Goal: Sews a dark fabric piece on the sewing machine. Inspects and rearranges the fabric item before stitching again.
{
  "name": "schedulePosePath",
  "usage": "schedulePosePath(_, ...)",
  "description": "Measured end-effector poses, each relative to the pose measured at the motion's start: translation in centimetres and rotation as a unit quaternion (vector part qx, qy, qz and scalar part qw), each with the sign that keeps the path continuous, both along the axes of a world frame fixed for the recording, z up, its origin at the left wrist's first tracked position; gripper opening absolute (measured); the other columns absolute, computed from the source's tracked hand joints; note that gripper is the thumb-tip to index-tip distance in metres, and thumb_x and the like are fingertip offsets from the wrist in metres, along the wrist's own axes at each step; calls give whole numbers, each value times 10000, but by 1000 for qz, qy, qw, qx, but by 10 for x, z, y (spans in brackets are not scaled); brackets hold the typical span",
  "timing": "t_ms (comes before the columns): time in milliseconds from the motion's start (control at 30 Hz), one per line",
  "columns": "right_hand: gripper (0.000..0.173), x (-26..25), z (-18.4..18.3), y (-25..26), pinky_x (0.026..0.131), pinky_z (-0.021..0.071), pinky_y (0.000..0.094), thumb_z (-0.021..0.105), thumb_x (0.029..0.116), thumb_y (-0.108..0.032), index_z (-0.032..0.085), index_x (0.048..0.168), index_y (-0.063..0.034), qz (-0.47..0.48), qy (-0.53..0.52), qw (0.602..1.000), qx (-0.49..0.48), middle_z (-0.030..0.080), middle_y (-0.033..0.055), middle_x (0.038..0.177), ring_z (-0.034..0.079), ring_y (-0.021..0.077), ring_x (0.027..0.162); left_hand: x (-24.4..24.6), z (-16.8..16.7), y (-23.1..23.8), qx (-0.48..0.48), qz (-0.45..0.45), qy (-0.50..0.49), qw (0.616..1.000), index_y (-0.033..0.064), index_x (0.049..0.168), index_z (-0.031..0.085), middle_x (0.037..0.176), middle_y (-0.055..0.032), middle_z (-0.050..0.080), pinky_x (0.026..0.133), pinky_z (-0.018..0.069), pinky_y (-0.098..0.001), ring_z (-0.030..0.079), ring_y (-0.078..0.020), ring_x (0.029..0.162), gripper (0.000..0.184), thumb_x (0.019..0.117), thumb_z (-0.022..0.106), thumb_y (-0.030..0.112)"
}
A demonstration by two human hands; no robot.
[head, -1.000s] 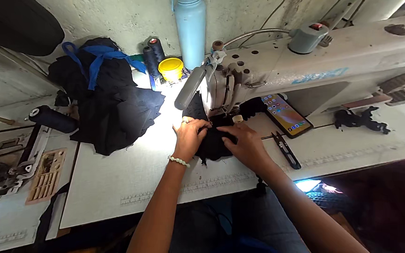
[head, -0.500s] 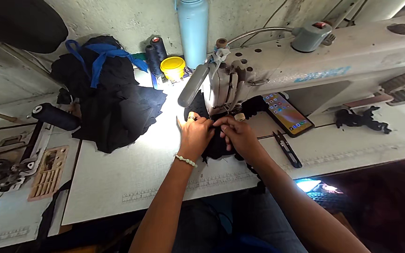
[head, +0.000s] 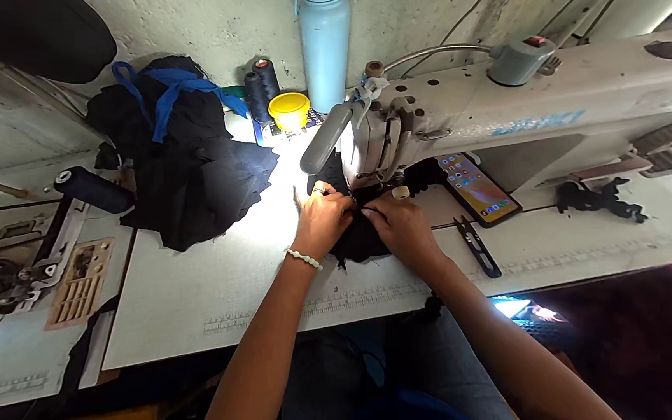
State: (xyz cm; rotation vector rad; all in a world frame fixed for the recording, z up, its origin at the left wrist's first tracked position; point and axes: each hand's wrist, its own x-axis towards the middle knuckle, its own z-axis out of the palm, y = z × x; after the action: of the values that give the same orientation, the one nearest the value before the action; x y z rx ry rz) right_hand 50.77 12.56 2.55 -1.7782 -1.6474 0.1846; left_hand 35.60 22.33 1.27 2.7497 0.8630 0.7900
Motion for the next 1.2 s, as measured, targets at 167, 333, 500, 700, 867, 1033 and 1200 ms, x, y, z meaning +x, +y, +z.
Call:
schedulePosePath(167, 258, -13, -8, -11, 592, 562, 496, 583, 1012, -141, 718, 875, 30, -28, -69, 997, 20, 673, 176, 794, 702, 340, 706, -3, -3, 1, 30, -25, -10, 999, 127, 897, 807, 873, -15, 764, 905, 500, -506, 683, -287, 1056, 59, 853, 769, 119)
schedulePosePath(333, 209, -32, -25, -38, 552, 580, 423, 626, 972, -115, 764, 987, 42, -26, -137, 989, 54, 695, 168, 782, 721, 320, 674, -10, -6, 2, 26, -45, -1, 999, 136, 928, 812, 974, -2, 781, 946, 490, -521, 670, -297, 1131, 97, 879, 740, 94)
schedulePosePath(500, 185, -39, -31, -47, 488, 529, 349, 645, 946, -79, 770, 1001, 45, -37, -191, 977, 89, 656, 147, 715, 675, 278, 595, -8, -2, -11, -15, -2, 9, 1000, 138, 894, 811, 1016, 11, 779, 971, 454, -610, 650, -320, 1172, 186, 924, 659, 241)
schedulePosePath(700, 205, -48, -26, -59, 410, 478, 362, 584, 953, -90, 655, 791, 13, -37, -167, 983, 61, 581, 114, 577, 636, 266, 484, 2, -3, -26, -25, 70, 19, 997, 135, 866, 784, 1018, -13, 759, 893, 385, -676, 633, -344, 1168, 82, 875, 760, 212)
schedulePosePath(867, 200, -51, -31, -69, 384, 453, 344, 592, 948, -96, 648, 778, -6, -44, -175, 982, 61, 559, 98, 556, 614, 245, 456, -4, -3, -23, -130, 77, -14, 988, 160, 963, 782, 1057, 11, 751, 1022, 309, -692, 607, -272, 1219, 93, 921, 705, 192)
schedulePosePath(1033, 192, -50, -30, -72, 382, 442, 334, 590, 940, -91, 654, 782, -4, -50, -190, 978, 71, 565, 101, 569, 609, 246, 458, -6, -13, -23, -75, 53, -59, 994, 187, 915, 807, 1063, 67, 762, 1010, 313, -663, 617, -234, 1205, 88, 883, 739, 140)
schedulePosePath(1200, 191, -50, -32, -75, 378, 442, 331, 585, 936, -92, 657, 778, -12, -42, -189, 978, 72, 571, 94, 561, 609, 238, 450, -5, -14, -27, 50, 14, -23, 998, 159, 858, 788, 1092, 29, 749, 931, 363, -690, 605, -332, 1207, 130, 857, 690, 74)
